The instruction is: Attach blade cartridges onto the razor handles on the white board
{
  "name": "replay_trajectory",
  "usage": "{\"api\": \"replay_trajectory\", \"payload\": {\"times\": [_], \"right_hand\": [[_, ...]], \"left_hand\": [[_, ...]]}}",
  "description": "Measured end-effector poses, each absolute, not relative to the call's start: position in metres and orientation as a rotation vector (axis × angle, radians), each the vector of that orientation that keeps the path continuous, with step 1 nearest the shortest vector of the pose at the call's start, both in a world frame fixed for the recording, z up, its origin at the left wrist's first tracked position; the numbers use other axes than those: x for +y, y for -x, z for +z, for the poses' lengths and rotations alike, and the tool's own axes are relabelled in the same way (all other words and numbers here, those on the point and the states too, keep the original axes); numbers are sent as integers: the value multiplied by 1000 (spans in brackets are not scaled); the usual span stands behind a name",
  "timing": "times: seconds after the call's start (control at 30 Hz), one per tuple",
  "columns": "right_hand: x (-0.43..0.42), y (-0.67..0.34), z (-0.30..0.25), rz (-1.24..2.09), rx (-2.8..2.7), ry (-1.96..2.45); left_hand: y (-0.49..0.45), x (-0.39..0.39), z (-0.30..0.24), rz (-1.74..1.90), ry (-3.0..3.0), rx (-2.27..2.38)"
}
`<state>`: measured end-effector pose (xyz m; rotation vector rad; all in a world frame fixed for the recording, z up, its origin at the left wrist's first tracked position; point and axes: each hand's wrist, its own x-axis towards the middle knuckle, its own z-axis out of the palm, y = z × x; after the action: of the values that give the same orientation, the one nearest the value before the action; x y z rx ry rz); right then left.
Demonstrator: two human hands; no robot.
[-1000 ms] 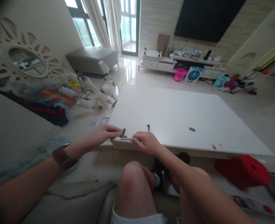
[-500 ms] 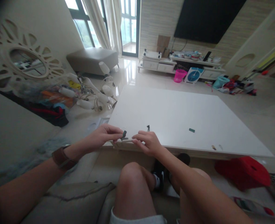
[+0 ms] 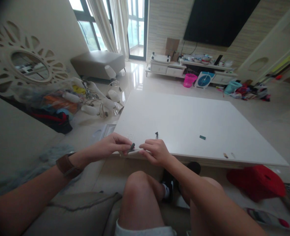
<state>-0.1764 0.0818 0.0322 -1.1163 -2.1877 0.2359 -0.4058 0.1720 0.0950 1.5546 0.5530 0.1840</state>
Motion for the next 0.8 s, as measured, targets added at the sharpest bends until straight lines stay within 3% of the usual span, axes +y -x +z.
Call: {"api": "replay_trajectory", "payload": {"times": [0.8], "right_hand": [[82,174,36,78,-2159,1194]], "left_hand": [[405,174,89,240,-1578,672]]}}
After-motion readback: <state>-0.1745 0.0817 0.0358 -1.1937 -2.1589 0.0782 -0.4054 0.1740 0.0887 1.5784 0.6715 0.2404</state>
